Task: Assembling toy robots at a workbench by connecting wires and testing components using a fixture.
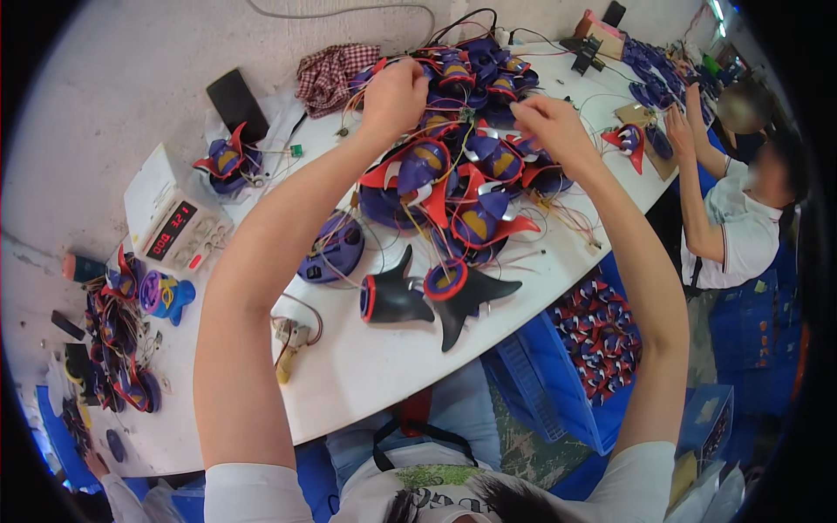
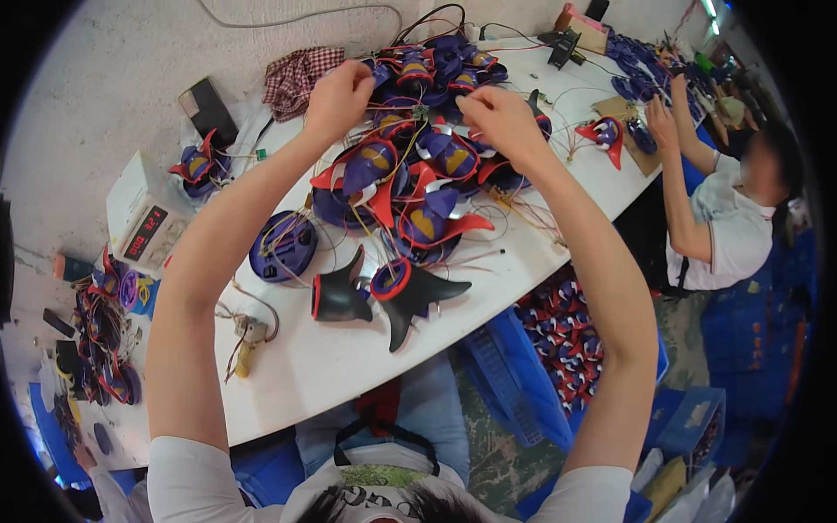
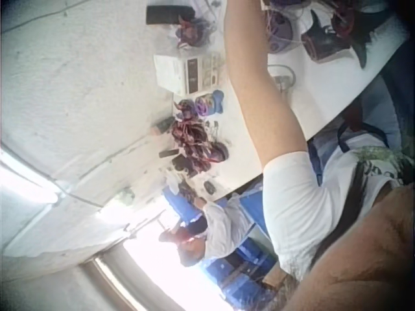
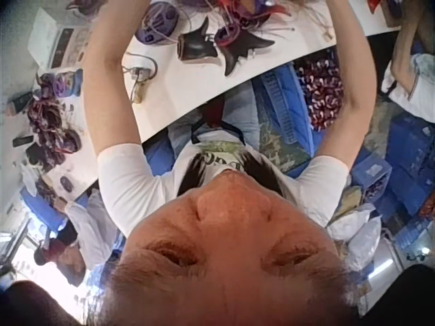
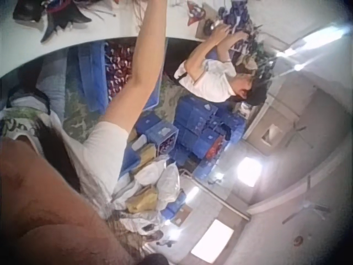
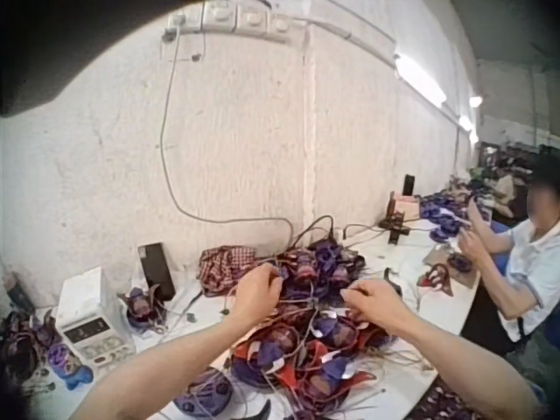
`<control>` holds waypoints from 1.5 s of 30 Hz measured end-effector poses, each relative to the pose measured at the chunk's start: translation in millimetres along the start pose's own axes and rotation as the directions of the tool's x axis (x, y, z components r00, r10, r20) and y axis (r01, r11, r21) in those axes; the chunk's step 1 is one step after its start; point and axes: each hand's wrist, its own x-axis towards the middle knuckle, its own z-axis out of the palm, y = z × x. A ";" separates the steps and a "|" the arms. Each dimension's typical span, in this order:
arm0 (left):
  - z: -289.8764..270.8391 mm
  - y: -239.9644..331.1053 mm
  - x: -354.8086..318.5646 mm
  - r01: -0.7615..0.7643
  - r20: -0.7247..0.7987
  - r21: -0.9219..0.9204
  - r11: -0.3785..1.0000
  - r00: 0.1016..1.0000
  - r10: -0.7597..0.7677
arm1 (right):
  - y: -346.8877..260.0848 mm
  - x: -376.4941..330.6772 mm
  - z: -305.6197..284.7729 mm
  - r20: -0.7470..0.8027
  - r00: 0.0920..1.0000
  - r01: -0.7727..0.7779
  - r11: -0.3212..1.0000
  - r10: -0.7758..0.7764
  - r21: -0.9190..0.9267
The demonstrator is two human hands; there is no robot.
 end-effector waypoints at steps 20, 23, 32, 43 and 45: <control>100.4 23.7 95.3 0.008 0.438 0.516 0.856 0.857 -0.272 | 35.4 118.8 53.1 -0.076 0.922 -0.379 0.925 0.380 0.026; 90.0 22.5 90.3 0.140 0.276 0.491 0.860 0.911 -0.307 | 20.3 108.5 38.3 -0.094 0.915 -0.383 0.919 0.391 0.099; -38.3 75.0 109.8 0.237 0.081 -0.607 0.759 0.968 -0.238 | -51.8 50.4 -79.6 -0.360 0.932 0.063 0.967 0.031 0.247; -307.2 193.1 -13.5 -0.345 -0.433 -0.608 0.715 0.899 0.066 | -140.3 -124.3 -111.0 -0.346 0.892 0.384 0.892 -0.291 0.239; -345.4 209.7 -62.5 -0.320 -0.385 -0.495 0.807 0.914 0.127 | -143.7 -161.6 -92.9 -0.127 0.927 0.376 0.878 -0.354 0.297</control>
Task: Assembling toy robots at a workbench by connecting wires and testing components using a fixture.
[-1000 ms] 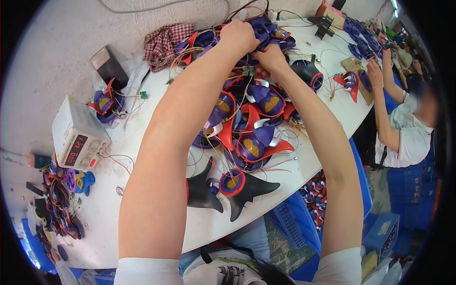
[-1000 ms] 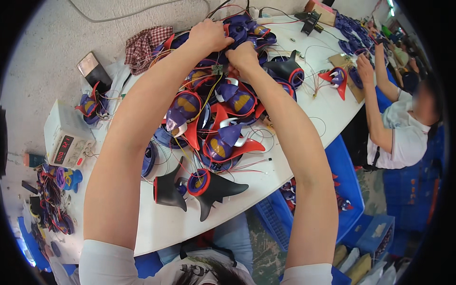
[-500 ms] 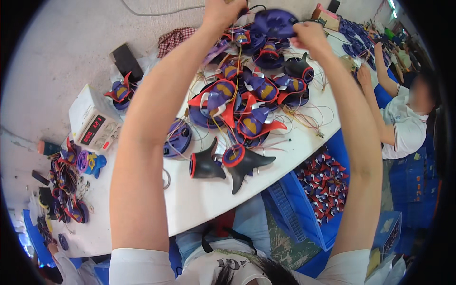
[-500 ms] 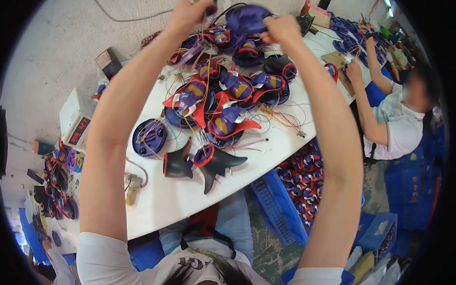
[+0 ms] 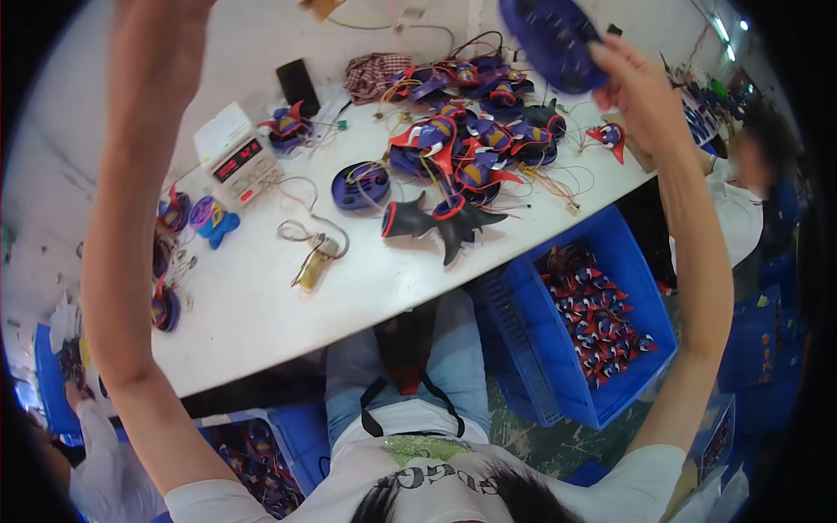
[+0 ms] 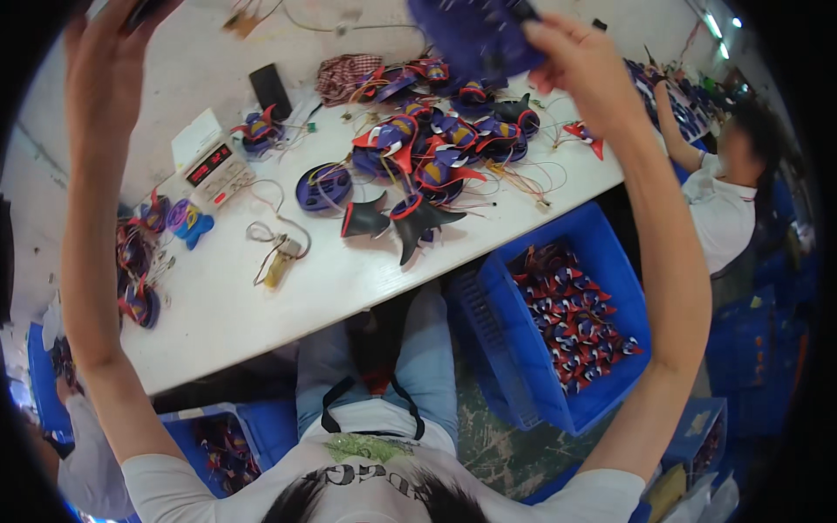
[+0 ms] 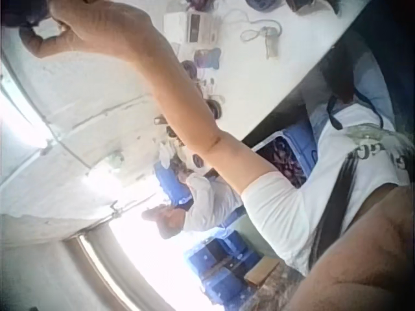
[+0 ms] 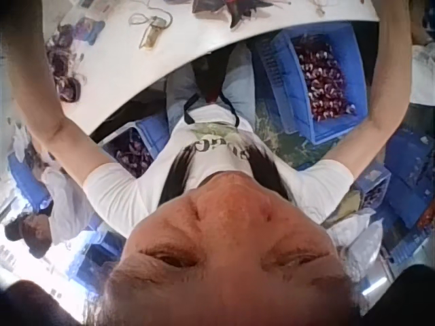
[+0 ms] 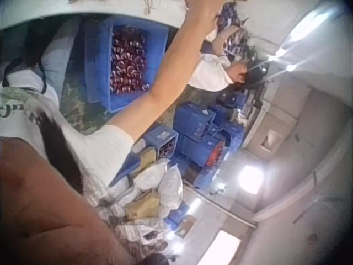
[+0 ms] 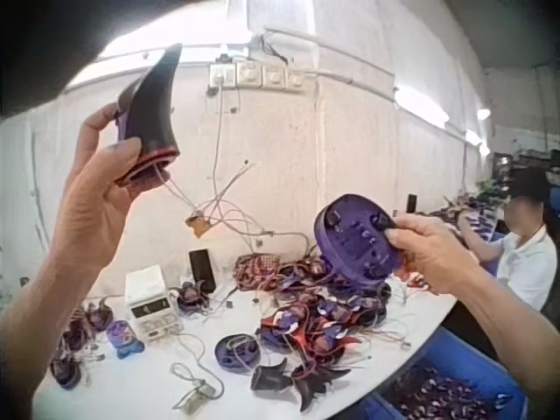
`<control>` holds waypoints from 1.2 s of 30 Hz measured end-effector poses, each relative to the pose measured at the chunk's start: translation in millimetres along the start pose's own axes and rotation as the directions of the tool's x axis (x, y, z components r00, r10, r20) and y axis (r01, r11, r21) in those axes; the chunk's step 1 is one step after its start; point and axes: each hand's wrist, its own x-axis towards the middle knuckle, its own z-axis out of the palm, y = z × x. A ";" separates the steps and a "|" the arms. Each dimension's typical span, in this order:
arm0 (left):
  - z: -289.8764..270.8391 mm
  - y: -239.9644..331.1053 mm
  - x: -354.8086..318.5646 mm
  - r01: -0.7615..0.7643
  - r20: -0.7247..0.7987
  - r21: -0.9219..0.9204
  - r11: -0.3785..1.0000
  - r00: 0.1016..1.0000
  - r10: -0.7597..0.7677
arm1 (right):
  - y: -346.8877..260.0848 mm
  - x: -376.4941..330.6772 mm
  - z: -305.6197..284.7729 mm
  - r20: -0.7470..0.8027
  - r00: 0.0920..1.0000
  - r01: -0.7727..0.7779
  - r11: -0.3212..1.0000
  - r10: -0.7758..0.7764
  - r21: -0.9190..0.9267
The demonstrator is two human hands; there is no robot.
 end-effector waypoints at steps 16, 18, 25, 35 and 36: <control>-193.8 9.7 -346.8 0.482 -0.175 0.422 0.768 0.875 -0.452 | 109.4 -185.0 236.9 0.728 0.686 0.213 0.958 -0.007 -0.191; -201.5 -16.0 -359.8 0.721 -0.390 0.357 0.593 0.692 -0.607 | 129.0 -180.0 262.3 0.751 0.605 0.512 0.851 -0.265 -0.112; -208.6 -72.4 -357.1 0.798 -0.511 0.315 0.514 0.599 -0.617 | 146.6 -154.2 326.5 0.874 0.484 0.344 0.911 0.034 -0.227; -210.2 -104.0 -357.5 0.650 -0.482 0.669 0.361 0.749 -0.455 | 139.0 -132.3 334.3 0.688 0.710 0.217 0.883 0.150 -0.417; -208.7 -95.7 -358.4 0.641 -0.484 0.678 0.359 0.758 -0.437 | 142.4 -132.6 336.4 0.699 0.715 0.396 0.836 -0.021 -0.380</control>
